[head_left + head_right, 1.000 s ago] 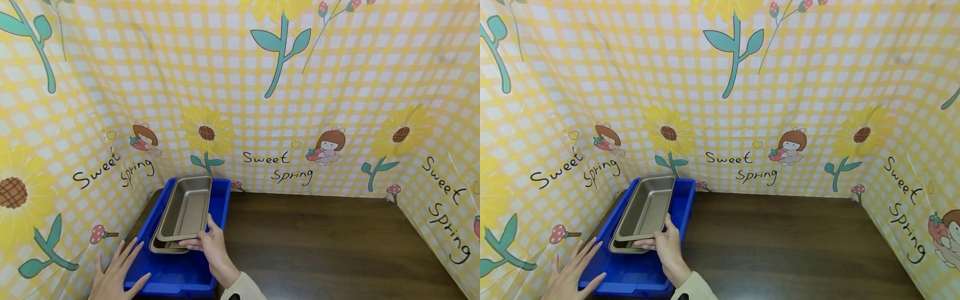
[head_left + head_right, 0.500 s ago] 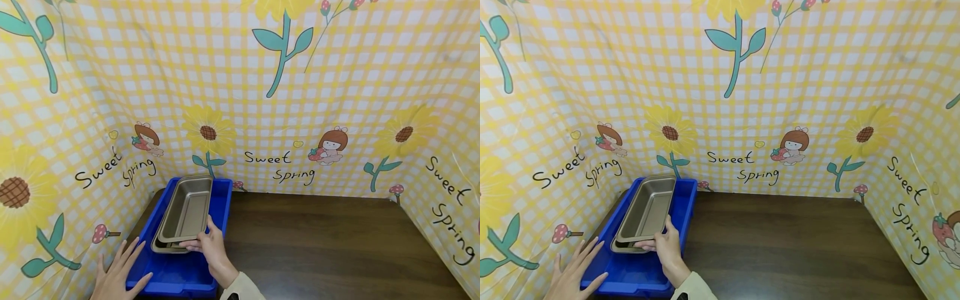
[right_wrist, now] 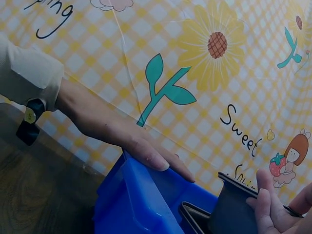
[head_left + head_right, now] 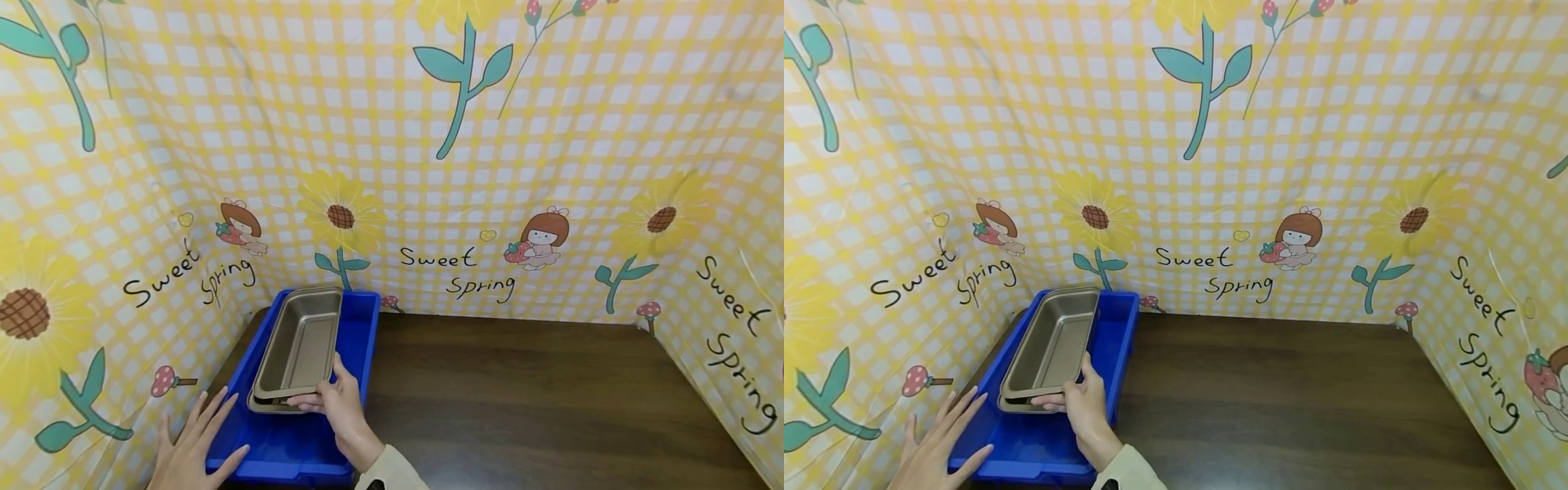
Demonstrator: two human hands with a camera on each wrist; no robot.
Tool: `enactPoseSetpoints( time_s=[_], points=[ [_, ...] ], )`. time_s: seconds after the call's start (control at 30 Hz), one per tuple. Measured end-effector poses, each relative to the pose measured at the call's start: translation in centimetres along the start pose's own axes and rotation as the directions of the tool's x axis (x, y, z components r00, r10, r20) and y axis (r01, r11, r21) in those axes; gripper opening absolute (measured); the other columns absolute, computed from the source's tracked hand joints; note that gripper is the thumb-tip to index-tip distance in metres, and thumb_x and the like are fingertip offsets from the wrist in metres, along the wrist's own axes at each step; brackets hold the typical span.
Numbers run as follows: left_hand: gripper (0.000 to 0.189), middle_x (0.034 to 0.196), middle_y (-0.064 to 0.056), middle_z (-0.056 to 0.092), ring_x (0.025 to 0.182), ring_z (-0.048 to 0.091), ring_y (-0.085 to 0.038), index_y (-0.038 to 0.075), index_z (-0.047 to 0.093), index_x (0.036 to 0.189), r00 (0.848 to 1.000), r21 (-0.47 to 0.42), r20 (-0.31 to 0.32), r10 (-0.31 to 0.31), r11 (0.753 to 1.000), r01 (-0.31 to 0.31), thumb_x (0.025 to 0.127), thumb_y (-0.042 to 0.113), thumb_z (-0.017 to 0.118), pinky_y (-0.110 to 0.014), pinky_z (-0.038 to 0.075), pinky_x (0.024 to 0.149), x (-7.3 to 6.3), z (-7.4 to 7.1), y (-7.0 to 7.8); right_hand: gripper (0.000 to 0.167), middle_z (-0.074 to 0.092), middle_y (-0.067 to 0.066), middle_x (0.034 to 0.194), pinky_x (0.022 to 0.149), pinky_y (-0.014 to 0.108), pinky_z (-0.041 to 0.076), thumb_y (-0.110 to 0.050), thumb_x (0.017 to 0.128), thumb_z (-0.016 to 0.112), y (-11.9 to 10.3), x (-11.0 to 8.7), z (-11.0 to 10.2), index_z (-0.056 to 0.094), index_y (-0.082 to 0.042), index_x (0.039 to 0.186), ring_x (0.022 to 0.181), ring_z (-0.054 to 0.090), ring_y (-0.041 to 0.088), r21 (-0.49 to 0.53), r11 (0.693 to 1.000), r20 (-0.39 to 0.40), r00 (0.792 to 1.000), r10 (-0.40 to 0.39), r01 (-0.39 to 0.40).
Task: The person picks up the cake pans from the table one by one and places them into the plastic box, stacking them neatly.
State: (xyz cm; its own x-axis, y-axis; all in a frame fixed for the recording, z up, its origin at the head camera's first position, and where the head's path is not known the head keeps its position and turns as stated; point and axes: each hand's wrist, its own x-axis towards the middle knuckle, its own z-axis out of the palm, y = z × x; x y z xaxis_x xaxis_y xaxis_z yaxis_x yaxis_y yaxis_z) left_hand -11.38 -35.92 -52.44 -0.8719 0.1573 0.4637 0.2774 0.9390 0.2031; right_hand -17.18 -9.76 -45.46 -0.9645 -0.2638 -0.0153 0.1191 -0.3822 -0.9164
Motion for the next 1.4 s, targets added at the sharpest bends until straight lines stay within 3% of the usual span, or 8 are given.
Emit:
enactPoseSetpoints(
  time_s=[0.17, 0.4, 0.6, 0.9, 1.2, 1.4],
  points=[
    [0.09, 0.173, 0.0, 0.029, 0.164, 0.006, -0.024, 0.024, 0.035, 0.166, 1.0, -0.002, 0.002, -0.001, 1.0, 0.001, 0.091, 0.047, 0.078, -0.082, -0.011, 0.113, 0.0, 0.0, 0.0, 0.066, 0.075, 0.025, 0.117, 0.072, 0.029, 0.062, 0.005, 0.101, 0.044, 0.3, 0.1, 0.2, 0.033, -0.007, 0.166, 0.087, 0.08, 0.034, -0.002, 1.0, 0.003, 1.0, 0.004, -0.004],
    [0.092, 0.175, 0.019, 0.011, 0.164, 0.004, -0.022, 0.025, 0.033, 0.168, 1.0, -0.021, -0.018, 0.011, 1.0, -0.011, 0.091, 0.045, 0.079, -0.082, -0.012, 0.112, -0.1, -0.1, -0.2, 0.069, 0.075, 0.027, 0.115, 0.072, 0.031, 0.063, 0.008, 0.1, 0.043, 0.7, 0.3, 0.8, 0.03, -0.006, 0.167, 0.087, 0.079, 0.039, 0.009, 1.0, 0.007, 1.0, -0.005, 0.005],
    [0.092, 0.175, 0.017, 0.014, 0.164, 0.005, -0.021, 0.024, 0.035, 0.167, 0.999, -0.035, -0.028, 0.019, 0.999, -0.02, 0.09, 0.043, 0.08, -0.083, -0.012, 0.112, -0.1, -0.1, -0.3, 0.07, 0.074, 0.028, 0.116, 0.072, 0.03, 0.063, 0.009, 0.099, 0.044, 0.8, 0.3, 1.3, 0.032, -0.007, 0.166, 0.088, 0.079, 0.038, 0.025, 1.0, 0.004, 1.0, 0.009, -0.009],
    [0.093, 0.176, 0.016, 0.014, 0.163, 0.01, -0.027, 0.022, 0.035, 0.167, 0.999, -0.045, -0.03, 0.034, 0.998, -0.035, 0.089, 0.042, 0.081, -0.084, -0.012, 0.111, -0.1, -0.1, -0.3, 0.071, 0.076, 0.027, 0.113, 0.08, 0.034, 0.063, 0.005, 0.104, 0.043, 1.1, 0.3, 1.6, 0.014, 0.002, 0.168, 0.092, 0.079, 0.035, 0.044, 0.997, -0.017, 0.998, 0.057, -0.056],
    [0.093, 0.174, 0.022, 0.012, 0.163, 0.011, -0.026, 0.026, 0.036, 0.166, 1.0, -0.029, -0.02, 0.013, 0.999, -0.014, 0.088, 0.045, 0.081, -0.084, -0.009, 0.112, -0.2, 0.1, -0.2, 0.074, 0.071, 0.032, 0.124, 0.083, 0.037, 0.063, 0.007, 0.103, 0.042, 1.8, 0.9, 1.9, 0.006, 0.004, 0.168, 0.095, 0.079, 0.035, 0.07, 0.99, -0.053, 0.991, 0.124, -0.121],
    [0.092, 0.174, 0.02, 0.013, 0.163, 0.009, -0.024, 0.026, 0.035, 0.167, 1.0, -0.04, -0.005, 0.001, 0.999, -0.001, 0.089, 0.045, 0.08, -0.083, -0.011, 0.112, -0.1, -0.1, -0.2, 0.074, 0.069, 0.032, 0.126, 0.082, 0.034, 0.063, 0.007, 0.103, 0.041, 2.3, 1.0, 1.7, 0.006, 0.004, 0.168, 0.095, 0.079, 0.032, 0.101, 0.986, -0.055, 0.989, 0.138, -0.132]
  ],
)
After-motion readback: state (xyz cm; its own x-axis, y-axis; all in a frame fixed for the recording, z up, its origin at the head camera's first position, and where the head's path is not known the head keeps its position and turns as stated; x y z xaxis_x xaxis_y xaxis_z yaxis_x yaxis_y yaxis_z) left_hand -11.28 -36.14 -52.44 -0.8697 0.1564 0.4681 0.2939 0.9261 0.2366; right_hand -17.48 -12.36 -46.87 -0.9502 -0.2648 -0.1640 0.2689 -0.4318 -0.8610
